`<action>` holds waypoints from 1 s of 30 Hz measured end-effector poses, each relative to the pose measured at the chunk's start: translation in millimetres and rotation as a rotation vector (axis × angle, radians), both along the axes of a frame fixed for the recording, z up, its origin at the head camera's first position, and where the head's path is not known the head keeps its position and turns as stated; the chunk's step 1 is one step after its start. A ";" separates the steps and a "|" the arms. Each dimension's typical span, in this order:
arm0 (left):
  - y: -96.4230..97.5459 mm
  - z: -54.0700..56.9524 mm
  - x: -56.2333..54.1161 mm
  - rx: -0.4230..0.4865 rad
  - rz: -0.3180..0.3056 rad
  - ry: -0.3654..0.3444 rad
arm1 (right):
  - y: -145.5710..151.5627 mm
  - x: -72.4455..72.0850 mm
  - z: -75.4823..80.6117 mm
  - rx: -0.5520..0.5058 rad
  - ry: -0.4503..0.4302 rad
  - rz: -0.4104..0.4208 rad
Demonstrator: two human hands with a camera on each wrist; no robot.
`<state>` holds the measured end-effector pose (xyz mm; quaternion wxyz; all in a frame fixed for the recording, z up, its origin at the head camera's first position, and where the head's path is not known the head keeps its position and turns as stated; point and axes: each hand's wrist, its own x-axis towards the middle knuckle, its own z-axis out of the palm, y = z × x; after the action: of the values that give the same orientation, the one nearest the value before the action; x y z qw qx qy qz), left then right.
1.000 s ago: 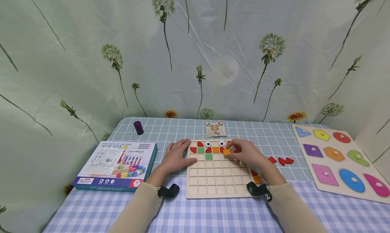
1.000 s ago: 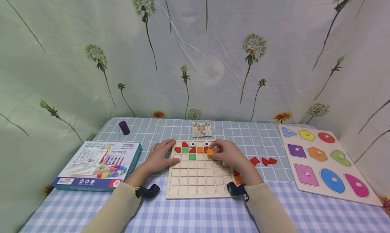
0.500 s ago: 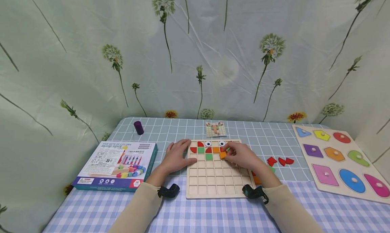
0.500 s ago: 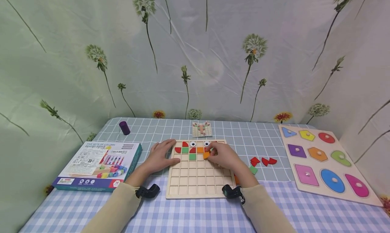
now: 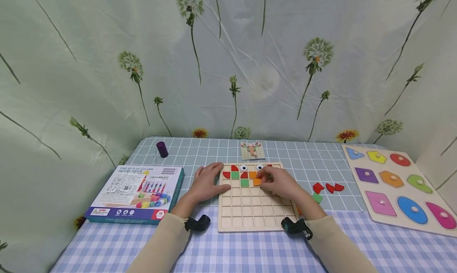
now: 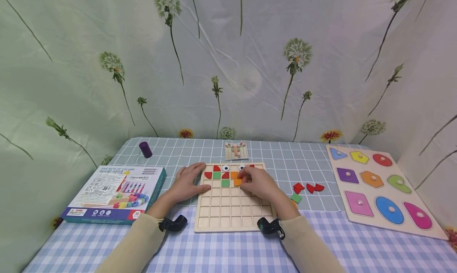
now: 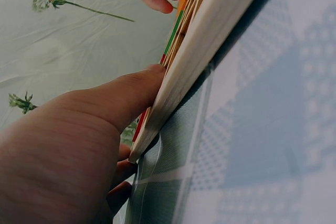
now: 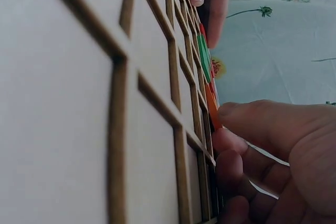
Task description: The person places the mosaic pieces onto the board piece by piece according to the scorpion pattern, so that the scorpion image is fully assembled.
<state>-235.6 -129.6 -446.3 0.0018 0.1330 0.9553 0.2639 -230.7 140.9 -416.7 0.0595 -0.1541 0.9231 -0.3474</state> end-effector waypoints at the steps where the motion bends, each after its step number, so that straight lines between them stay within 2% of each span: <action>1: 0.1 0.0 -0.1 0.000 -0.001 0.001 | -0.4 0.1 0.0 -0.002 0.000 0.001; 9: 0.4 0.6 0.2 0.003 0.002 0.000 | -0.7 1.1 -0.7 -0.021 0.027 0.035; 15: 0.3 1.0 -0.1 0.004 0.002 -0.002 | -1.8 1.8 -0.7 -0.050 -0.002 0.052; 23: 0.2 -0.8 -1.3 -0.003 0.004 0.001 | -0.6 2.0 -1.2 -0.035 -0.015 0.063; 30: 0.0 -1.2 -1.1 0.003 0.006 -0.004 | 8.1 2.2 3.8 -0.047 -0.063 0.154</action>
<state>-236.7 -129.6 -447.6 0.0026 0.1295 0.9553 0.2657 -228.6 149.0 -412.9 0.1115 -0.2150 0.8978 -0.3679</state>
